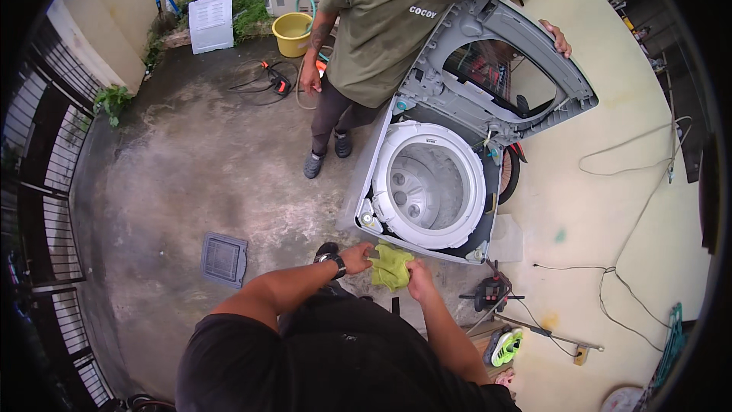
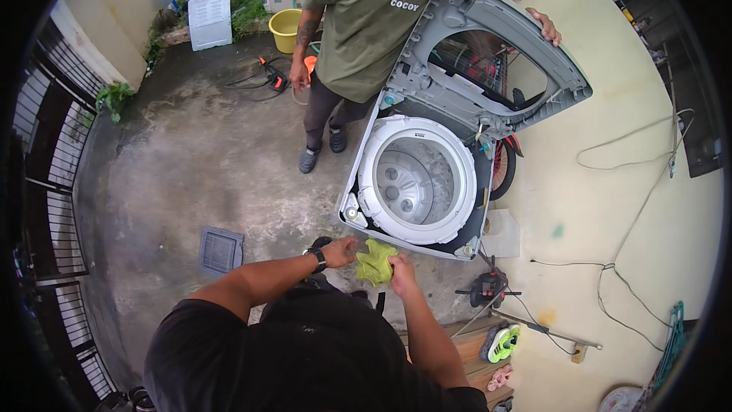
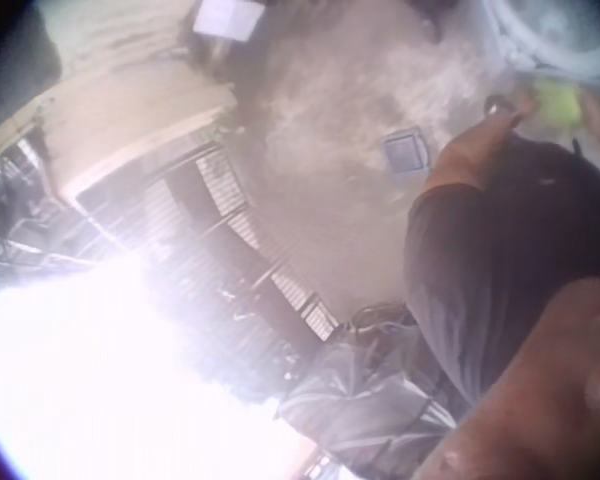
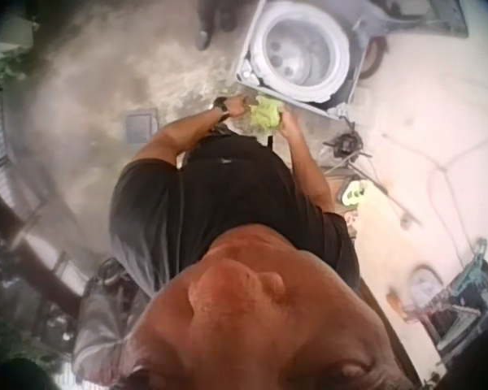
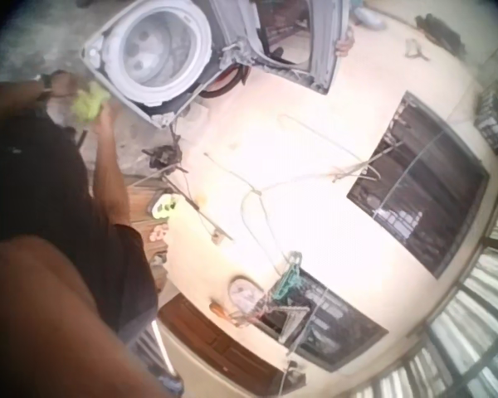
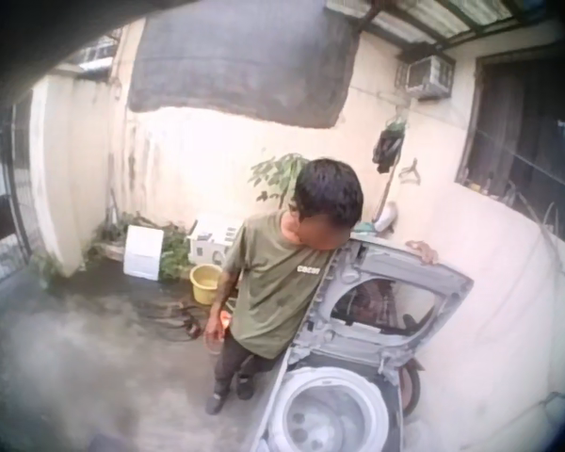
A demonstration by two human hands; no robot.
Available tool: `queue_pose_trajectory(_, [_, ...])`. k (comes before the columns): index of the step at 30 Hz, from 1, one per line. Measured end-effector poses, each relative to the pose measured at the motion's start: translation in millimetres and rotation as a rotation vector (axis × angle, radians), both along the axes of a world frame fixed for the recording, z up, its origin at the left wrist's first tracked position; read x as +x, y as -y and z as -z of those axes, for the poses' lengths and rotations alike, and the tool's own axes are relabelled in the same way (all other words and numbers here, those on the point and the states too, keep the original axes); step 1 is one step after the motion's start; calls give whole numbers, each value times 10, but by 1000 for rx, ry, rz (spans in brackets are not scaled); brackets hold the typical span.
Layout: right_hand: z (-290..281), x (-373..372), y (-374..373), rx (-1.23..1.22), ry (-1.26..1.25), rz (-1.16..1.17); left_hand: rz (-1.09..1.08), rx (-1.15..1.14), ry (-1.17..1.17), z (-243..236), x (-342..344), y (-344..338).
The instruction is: The person wipes the upper rim of the washing machine drum using a cloth and cleans the detergent dispenser area by hand.
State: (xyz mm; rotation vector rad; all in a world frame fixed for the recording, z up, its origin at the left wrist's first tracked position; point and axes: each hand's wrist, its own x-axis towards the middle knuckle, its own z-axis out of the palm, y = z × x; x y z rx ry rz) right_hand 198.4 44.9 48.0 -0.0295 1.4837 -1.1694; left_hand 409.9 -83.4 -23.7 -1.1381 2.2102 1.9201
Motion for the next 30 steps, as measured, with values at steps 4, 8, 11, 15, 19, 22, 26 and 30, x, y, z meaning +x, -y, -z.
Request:
queue_pose_trajectory(4, [-377,123,-162,-150,-49,-152,123,-356,-164,-208,-117,-136])
queue_pose_trajectory(8, [-1016,255,-405,-239,-127,-327,350,-384,-122,-423,-275,-403])
queue_pose_trajectory(11, [-1235,236,-796,-306,-207,-375,284,-286,-168,-366,-384,-765])
queue_pose_trajectory(15, [-1286,32,-1642,-216,-468,-377,84,-10,-287,-484,-597,-1202])
queue_pose_trajectory(19, [-970,-54,-2572,10,-772,-199,51,576,-353,-835,-777,-1785])
queue_pose_trajectory(22, [-1053,82,-2867,-21,-1004,-161,154,688,-358,-1291,-942,-2196])
queue_pose_trajectory(26, [-1208,99,-2841,-162,-1049,-221,188,928,-345,-1565,-1200,-2290])
queue_pose_trajectory(30, [-1124,-73,-2825,-277,-985,-4,148,914,-267,-1667,-1354,-2123])
